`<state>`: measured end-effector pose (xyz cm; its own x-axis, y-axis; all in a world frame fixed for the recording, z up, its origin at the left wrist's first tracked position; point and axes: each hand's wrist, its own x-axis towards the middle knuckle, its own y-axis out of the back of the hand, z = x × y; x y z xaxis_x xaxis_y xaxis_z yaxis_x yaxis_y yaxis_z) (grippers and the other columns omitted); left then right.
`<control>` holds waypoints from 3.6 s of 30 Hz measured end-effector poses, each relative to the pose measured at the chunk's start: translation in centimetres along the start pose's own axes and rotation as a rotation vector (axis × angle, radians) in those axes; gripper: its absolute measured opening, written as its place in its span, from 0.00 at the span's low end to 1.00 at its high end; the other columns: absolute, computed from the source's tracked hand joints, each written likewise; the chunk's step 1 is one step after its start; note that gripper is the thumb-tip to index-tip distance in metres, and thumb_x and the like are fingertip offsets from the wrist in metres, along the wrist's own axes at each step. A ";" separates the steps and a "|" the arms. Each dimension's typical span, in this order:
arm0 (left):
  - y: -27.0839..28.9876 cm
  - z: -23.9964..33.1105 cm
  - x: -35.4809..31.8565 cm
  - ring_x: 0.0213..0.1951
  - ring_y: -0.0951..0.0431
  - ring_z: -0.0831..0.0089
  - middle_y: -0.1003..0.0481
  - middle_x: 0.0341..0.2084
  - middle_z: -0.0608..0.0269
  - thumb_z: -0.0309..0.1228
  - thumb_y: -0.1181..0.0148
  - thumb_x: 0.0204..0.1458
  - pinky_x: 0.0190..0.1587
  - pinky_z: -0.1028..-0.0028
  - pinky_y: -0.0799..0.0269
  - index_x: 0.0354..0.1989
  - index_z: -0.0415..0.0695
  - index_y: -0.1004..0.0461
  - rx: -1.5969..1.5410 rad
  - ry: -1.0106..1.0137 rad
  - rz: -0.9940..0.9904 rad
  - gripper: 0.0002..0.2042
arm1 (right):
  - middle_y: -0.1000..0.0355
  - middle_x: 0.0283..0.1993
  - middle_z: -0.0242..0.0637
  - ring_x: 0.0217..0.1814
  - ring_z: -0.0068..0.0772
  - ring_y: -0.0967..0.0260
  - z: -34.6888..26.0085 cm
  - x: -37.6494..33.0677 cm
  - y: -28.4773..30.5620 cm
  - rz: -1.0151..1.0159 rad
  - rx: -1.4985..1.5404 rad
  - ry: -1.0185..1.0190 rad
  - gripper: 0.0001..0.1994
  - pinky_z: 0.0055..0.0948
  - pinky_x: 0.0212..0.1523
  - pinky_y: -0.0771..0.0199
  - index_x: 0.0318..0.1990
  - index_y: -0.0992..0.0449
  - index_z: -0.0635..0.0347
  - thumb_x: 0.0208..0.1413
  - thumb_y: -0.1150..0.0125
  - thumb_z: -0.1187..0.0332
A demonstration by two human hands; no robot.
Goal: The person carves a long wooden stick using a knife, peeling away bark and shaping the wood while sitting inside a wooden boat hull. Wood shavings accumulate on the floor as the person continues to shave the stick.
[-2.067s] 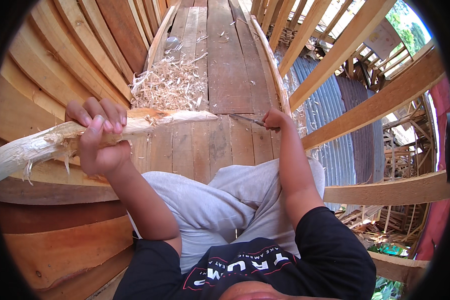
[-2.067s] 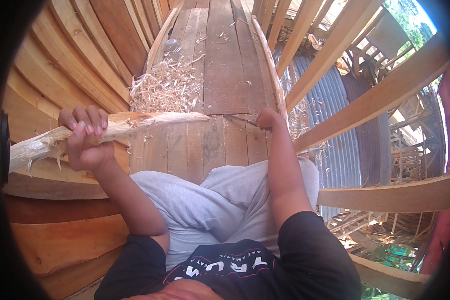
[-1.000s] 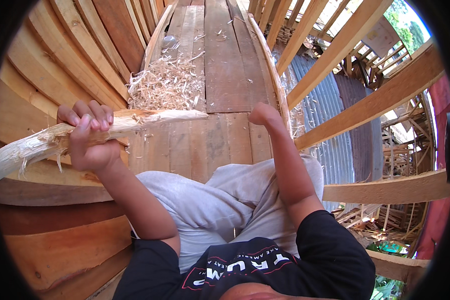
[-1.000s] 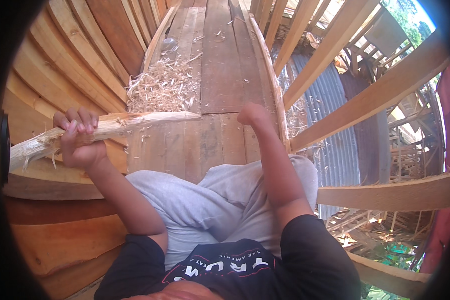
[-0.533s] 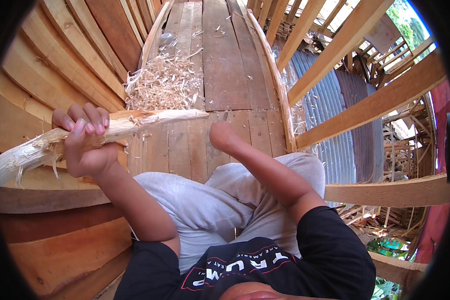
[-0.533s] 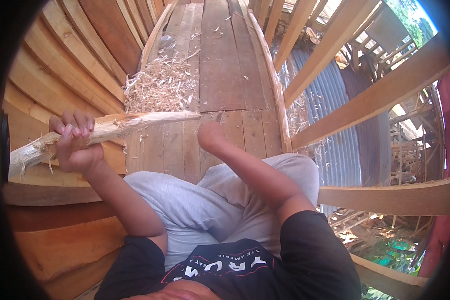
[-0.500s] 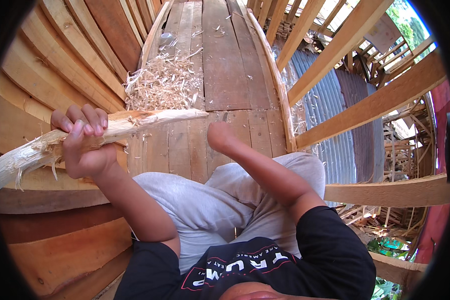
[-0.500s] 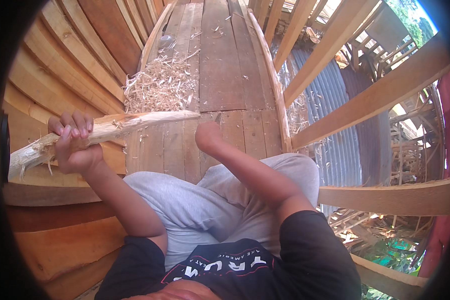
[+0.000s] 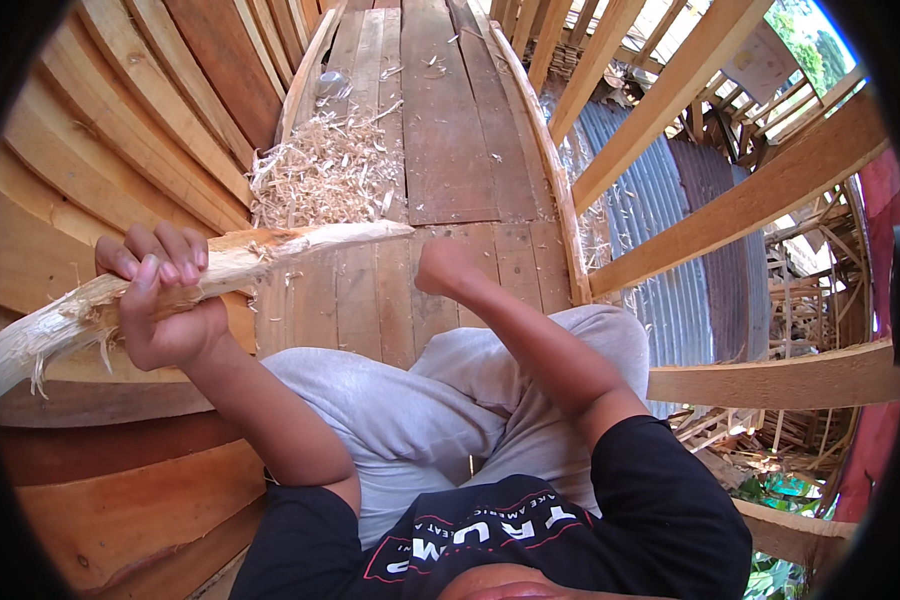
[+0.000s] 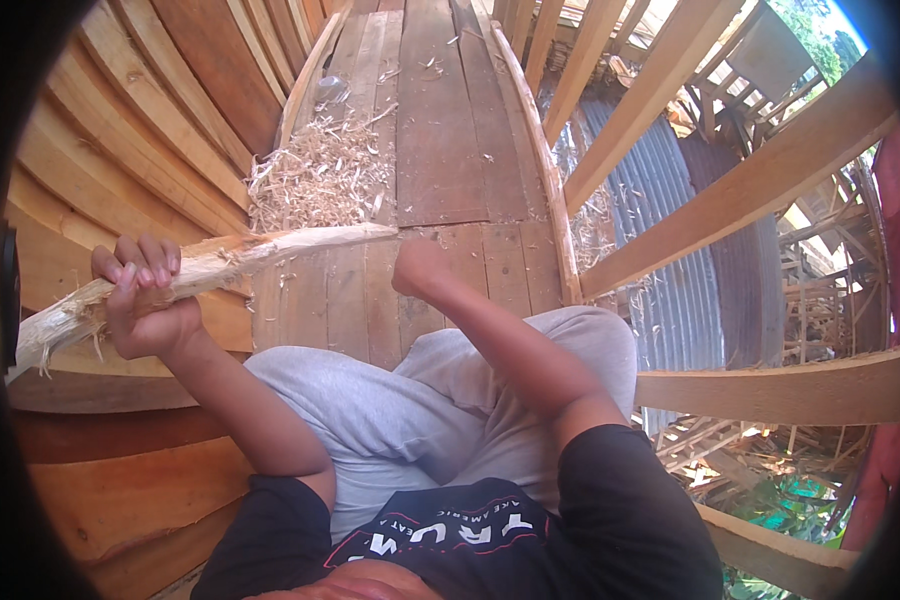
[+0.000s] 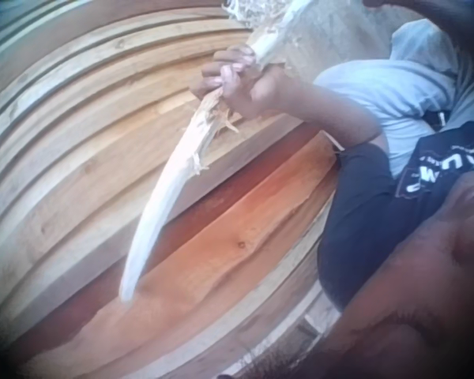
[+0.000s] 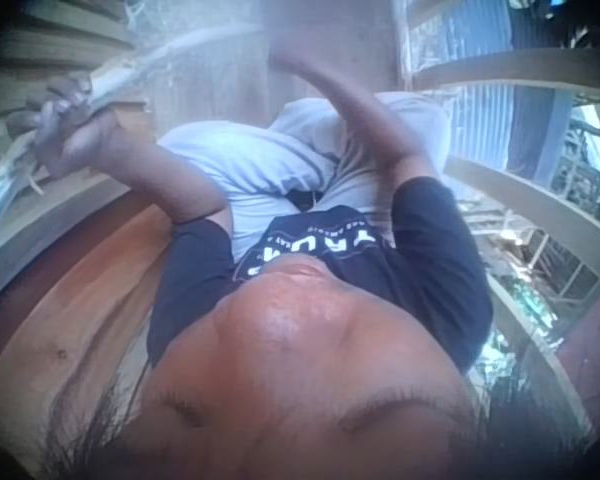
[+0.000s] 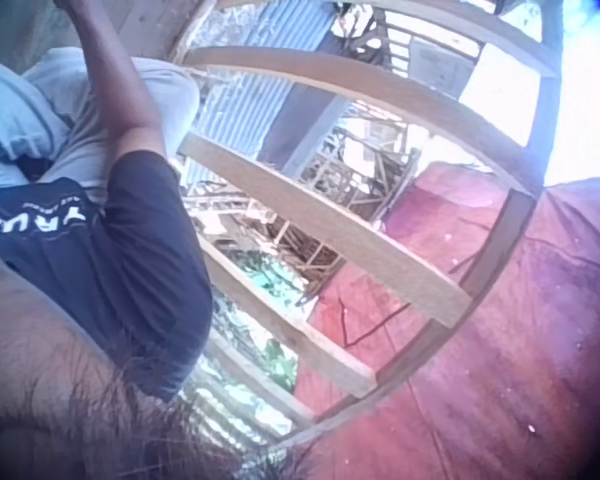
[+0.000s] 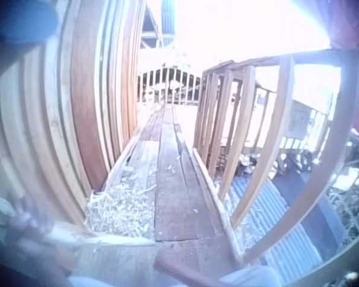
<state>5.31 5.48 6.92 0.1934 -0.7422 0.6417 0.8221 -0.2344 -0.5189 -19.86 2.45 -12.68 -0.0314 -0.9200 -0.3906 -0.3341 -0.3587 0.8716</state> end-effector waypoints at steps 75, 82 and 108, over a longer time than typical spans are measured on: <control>-2.4 -9.2 -0.2 0.46 0.31 0.66 0.31 0.36 0.59 0.25 0.49 0.43 0.65 0.57 0.46 0.50 0.41 0.41 0.133 0.220 0.067 0.22 | 0.29 0.28 0.39 0.31 0.29 0.31 3.9 5.5 0.3 0.219 0.915 0.132 0.13 0.32 0.35 0.31 0.40 0.26 0.68 0.58 0.44 0.64; -0.5 -12.1 -1.5 0.29 0.34 0.69 0.37 0.23 0.61 0.21 0.53 0.32 0.45 0.65 0.35 0.33 0.45 0.42 -0.060 0.073 0.119 0.15 | 0.26 0.33 0.42 0.36 0.33 0.29 4.0 5.3 0.3 0.191 1.001 0.217 0.14 0.33 0.38 0.30 0.42 0.27 0.67 0.55 0.42 0.64; -1.5 -11.9 -2.0 0.19 0.40 0.77 0.42 0.15 0.68 0.22 0.52 0.41 0.30 0.73 0.41 0.27 0.48 0.43 -0.025 0.068 0.050 0.08 | 0.26 0.38 0.59 0.44 0.62 0.29 1.6 3.9 0.3 0.371 0.498 -0.187 0.26 0.52 0.49 0.31 0.33 0.21 0.67 0.60 0.65 0.56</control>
<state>-2.65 -0.12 -0.34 0.1963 -0.7943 0.5750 0.7985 -0.2108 -0.5639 -21.64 -0.97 -14.37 -0.3773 -0.9096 -0.1740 -0.6648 0.1352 0.7347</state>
